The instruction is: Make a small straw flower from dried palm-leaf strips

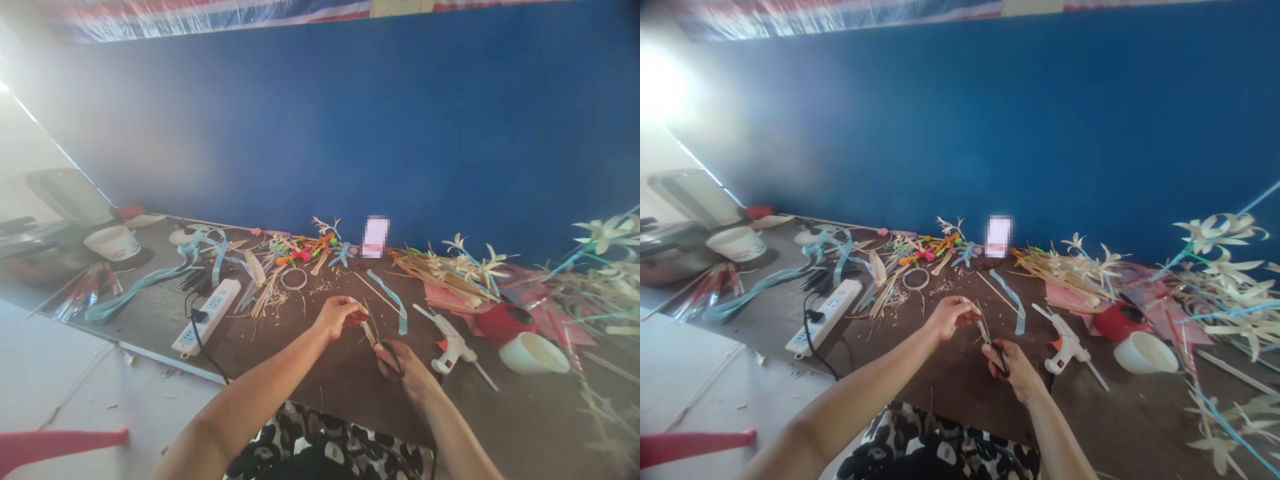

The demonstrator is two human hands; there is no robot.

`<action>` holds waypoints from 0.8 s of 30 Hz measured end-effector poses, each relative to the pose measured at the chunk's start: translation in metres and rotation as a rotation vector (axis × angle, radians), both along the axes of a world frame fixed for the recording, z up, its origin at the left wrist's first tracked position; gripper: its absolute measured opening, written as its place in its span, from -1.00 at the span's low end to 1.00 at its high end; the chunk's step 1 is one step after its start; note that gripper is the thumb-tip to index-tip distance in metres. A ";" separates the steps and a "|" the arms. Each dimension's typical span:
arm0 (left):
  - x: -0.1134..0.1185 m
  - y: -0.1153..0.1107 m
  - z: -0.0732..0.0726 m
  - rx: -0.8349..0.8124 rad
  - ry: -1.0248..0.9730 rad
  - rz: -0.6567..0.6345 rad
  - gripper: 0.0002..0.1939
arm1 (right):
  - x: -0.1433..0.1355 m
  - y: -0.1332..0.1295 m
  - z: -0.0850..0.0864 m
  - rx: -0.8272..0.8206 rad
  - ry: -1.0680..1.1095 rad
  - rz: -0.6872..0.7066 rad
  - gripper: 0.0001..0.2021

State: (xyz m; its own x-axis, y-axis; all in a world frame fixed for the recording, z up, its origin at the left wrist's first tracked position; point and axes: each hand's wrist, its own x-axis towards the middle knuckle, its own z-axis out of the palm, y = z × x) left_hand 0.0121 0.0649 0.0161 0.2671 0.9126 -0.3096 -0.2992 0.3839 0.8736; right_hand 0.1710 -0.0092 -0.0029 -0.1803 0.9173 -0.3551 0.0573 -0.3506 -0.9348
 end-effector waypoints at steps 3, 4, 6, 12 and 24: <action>0.000 0.000 0.001 0.005 0.003 -0.009 -0.82 | -0.001 -0.001 0.000 -0.006 0.017 -0.013 -0.68; -0.001 0.000 0.001 0.004 0.004 -0.012 -0.82 | -0.001 -0.001 0.000 -0.008 0.023 -0.022 -0.68; -0.001 -0.001 0.002 -0.001 0.003 -0.015 -0.83 | -0.001 -0.001 -0.002 -0.008 0.038 -0.037 -0.68; 0.000 0.000 0.001 -0.014 -0.005 -0.003 -0.84 | -0.001 -0.001 -0.003 -0.006 0.090 0.002 -0.70; 0.002 -0.002 -0.001 0.012 0.039 0.035 -0.85 | -0.001 -0.001 -0.004 0.037 0.007 0.027 -0.69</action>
